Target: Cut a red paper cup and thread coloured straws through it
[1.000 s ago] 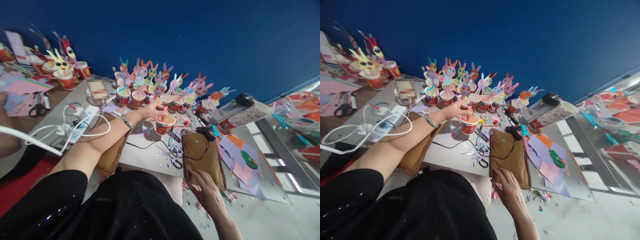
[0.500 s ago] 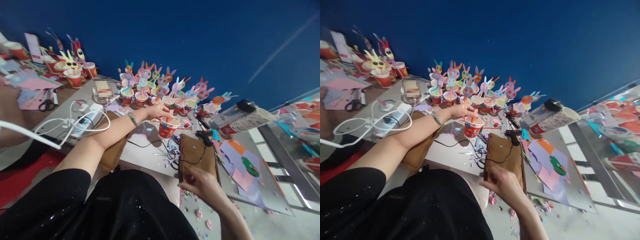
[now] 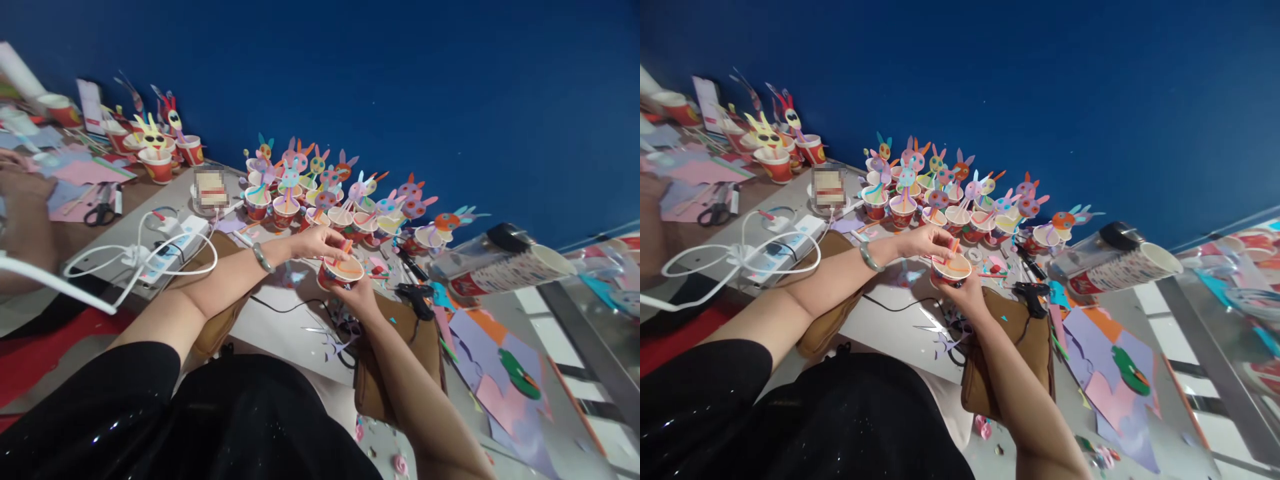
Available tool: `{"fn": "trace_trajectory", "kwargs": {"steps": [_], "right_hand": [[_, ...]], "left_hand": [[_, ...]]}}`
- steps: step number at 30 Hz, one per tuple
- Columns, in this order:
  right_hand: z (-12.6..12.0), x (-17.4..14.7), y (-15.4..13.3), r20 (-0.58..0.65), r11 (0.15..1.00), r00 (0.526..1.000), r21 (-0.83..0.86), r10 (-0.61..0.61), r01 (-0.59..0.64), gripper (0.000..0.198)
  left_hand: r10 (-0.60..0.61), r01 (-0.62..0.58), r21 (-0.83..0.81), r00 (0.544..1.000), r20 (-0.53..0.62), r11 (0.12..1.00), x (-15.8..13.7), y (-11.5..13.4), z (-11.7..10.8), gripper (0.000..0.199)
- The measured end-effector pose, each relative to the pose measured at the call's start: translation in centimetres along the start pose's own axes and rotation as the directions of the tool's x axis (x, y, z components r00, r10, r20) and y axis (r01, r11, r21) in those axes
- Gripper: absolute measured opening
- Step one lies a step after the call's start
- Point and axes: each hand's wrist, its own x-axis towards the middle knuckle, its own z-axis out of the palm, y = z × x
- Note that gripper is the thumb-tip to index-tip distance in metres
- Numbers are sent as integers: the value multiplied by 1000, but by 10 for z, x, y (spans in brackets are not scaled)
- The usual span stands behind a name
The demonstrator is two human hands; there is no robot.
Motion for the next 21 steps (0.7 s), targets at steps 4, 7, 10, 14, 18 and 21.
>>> {"fn": "trace_trajectory", "kwargs": {"steps": [4, 7, 10, 14, 18, 21], "right_hand": [[-3, -6, 12, -124, 997, 989, 27, 77, -74, 64], [-3, -11, 16, -151, 997, 986, -18, 69, -72, 63], [-2, -14, 15, -153, 999, 988, -21, 38, -42, 57], [-2, -15, 9, -184, 999, 982, 34, 37, -32, 57], [-4, -11, 7, -218, 991, 975, 132, 48, -19, 58], [-6, -9, 8, -221, 991, 975, 136, 38, -7, 57]], "left_hand": [[-12, 13, -76, 1000, 10, 997, 2, -2, -2, 34], [-17, 14, -47, 998, -64, 999, 1, -5, 1, 23], [-59, 51, -70, 992, -115, 996, -1, -3, 4, 20], [-156, 141, -189, 985, -73, 972, -6, 3, 6, 39], [-73, 65, -177, 997, -40, 982, -8, -3, 16, 53], [14, -31, -85, 980, -197, 996, -9, -16, 30, 58]]}}
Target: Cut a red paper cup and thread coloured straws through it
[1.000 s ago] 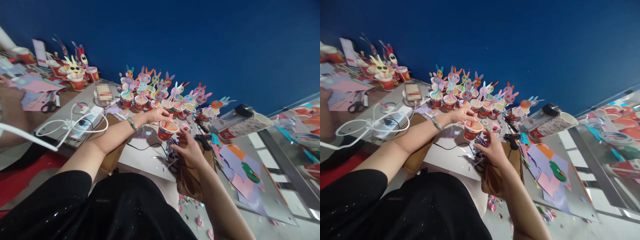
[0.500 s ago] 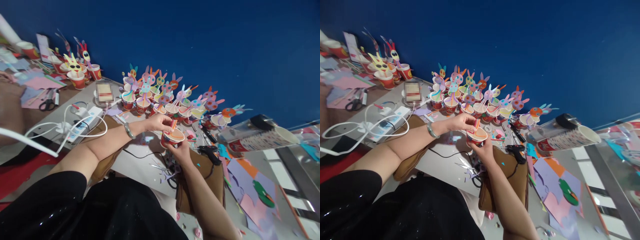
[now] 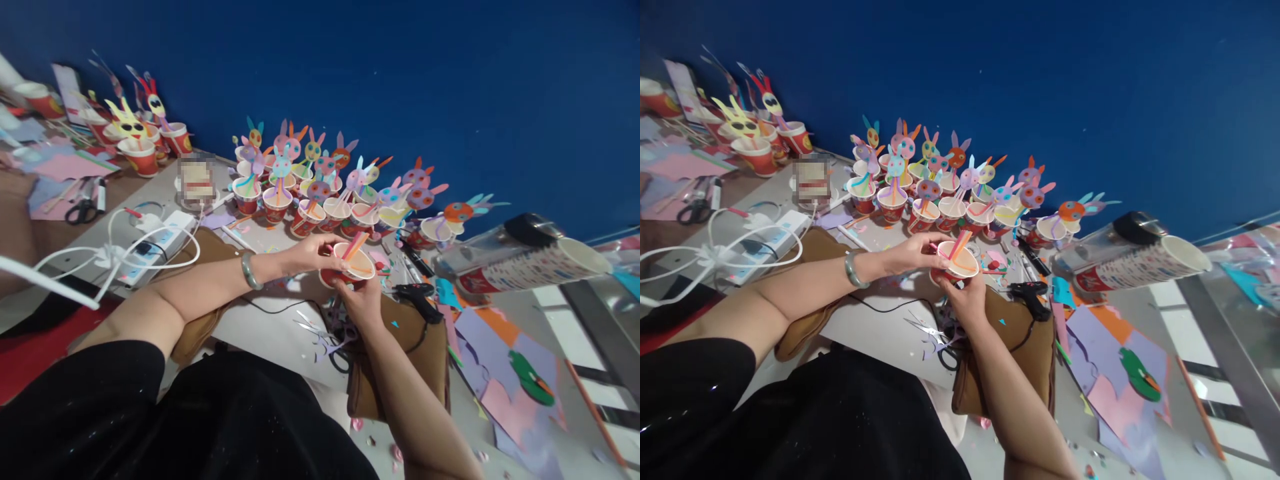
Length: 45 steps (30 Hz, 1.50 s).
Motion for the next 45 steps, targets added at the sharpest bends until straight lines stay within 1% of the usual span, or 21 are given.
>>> {"fn": "trace_trajectory", "kwargs": {"steps": [2, 4, 7, 9, 12, 15, 18, 20, 23, 26, 28, 30, 33, 36, 39, 40, 42, 45], "right_hand": [[0, 0, 2, 10, 1000, 1000, -17, 1, -1, 56], [0, 0, 4, 22, 1000, 1000, -28, 8, -8, 57], [2, -2, 6, 28, 998, 1000, -56, 3, -2, 58], [3, -3, 7, 45, 996, 999, -88, -11, 15, 57], [4, -4, 6, 73, 992, 997, -123, -31, 39, 55], [3, -5, 4, 95, 988, 995, -146, -33, 47, 59], [-1, -6, 4, 120, 984, 993, -172, -21, 41, 63], [-5, -7, 5, 120, 987, 993, -155, -12, 31, 67], [-10, -8, 10, 95, 997, 995, -70, -14, 21, 71], [-13, -8, 12, 56, 1000, 998, 18, -6, 5, 67], [-13, -9, 10, 5, 1000, 1000, 29, 10, -10, 56], [-12, -9, 8, -59, 1000, 998, 7, 25, -24, 44], [-10, -8, 7, -121, 999, 992, -13, 31, -33, 32], [-10, -5, 6, -123, 999, 992, -34, 12, -17, 29], [-12, -3, 5, -112, 998, 994, -66, 5, -12, 26], [-13, -3, 4, -113, 997, 994, -72, 11, -19, 25], [-14, -3, 3, -119, 996, 992, -79, 36, -46, 24], [-14, -4, 4, -118, 993, 990, -84, 78, -88, 26]], "left_hand": [[35, -35, 9, 998, -60, 999, -2, -9, 9, 49], [25, -29, -41, 995, -96, 999, -3, -14, 17, 39], [-15, 0, -135, 995, -104, 991, -4, -16, 23, 41], [-47, 29, -145, 992, -120, 989, -4, -14, 24, 39], [-85, 64, -134, 984, -157, 989, -4, -12, 22, 31], [-117, 91, -156, 979, -166, 984, -4, -11, 19, 23], [-152, 118, -183, 970, -188, 976, -4, -10, 17, 20], [-170, 134, -184, 965, -197, 974, -4, -10, 15, 20], [-139, 118, -115, 970, -198, 986, -4, -8, 14, 21], [-102, 101, -17, 975, -197, 995, -5, -7, 14, 22], [-80, 90, 52, 981, -175, 995, -7, -6, 14, 25], [-47, 59, 97, 991, -123, 993, -8, -6, 15, 35], [-35, 43, 104, 997, -72, 994, -8, -8, 15, 47], [-87, 96, 139, 994, -70, 986, -7, -11, 13, 49], [-130, 127, 104, 991, 19, 986, -8, -15, 11, 56], [-133, 128, 85, 990, 54, 988, -8, -16, 11, 59], [-129, 120, 97, 988, 88, 988, -9, -17, 9, 64], [-141, 127, 132, 984, 105, 983, -9, -19, 7, 70]]}}
